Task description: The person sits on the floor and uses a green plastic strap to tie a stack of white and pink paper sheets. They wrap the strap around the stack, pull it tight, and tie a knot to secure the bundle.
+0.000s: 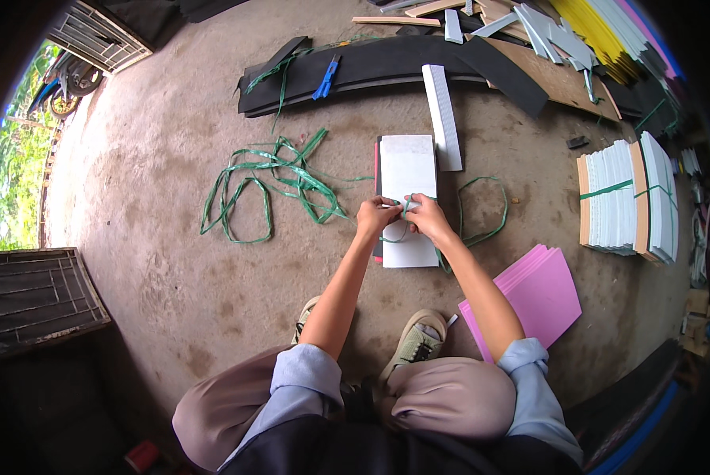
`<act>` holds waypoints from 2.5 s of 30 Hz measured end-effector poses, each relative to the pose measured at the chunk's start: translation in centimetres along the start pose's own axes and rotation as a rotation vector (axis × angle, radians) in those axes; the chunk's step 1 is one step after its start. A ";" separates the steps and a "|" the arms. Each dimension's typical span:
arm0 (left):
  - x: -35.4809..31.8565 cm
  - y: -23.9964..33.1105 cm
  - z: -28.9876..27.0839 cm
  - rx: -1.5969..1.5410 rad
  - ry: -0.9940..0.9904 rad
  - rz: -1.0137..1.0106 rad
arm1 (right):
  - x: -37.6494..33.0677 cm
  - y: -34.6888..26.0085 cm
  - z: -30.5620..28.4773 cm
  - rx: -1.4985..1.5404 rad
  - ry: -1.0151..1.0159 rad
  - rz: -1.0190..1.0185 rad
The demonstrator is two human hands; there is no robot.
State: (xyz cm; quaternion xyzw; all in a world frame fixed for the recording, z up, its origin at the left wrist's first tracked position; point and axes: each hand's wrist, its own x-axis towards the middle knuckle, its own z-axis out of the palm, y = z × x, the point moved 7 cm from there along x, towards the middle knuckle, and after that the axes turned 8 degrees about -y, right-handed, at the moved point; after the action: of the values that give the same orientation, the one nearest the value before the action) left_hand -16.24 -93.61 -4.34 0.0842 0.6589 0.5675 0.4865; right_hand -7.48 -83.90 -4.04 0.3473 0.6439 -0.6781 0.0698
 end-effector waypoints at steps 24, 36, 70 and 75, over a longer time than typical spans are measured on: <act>-0.5 2.4 -1.6 0.337 0.176 0.175 | -11.5 -8.2 -23.9 -0.394 0.303 -0.005; 0.0 2.2 -1.0 0.304 0.192 0.174 | -18.6 -6.9 -33.0 -1.172 1.387 0.389; -1.8 0.9 0.1 0.788 0.207 0.153 | -1.6 -4.0 -2.7 -1.005 0.148 -0.601; -4.7 0.5 1.1 0.999 -0.056 0.345 | -0.6 -3.6 -2.1 -1.043 0.166 -0.581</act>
State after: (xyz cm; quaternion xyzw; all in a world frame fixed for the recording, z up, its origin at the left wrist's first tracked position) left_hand -13.23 -95.80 -1.25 0.4281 0.8123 0.2539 0.3041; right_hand -8.17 -81.63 -0.62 0.1287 0.9635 -0.2348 -0.0075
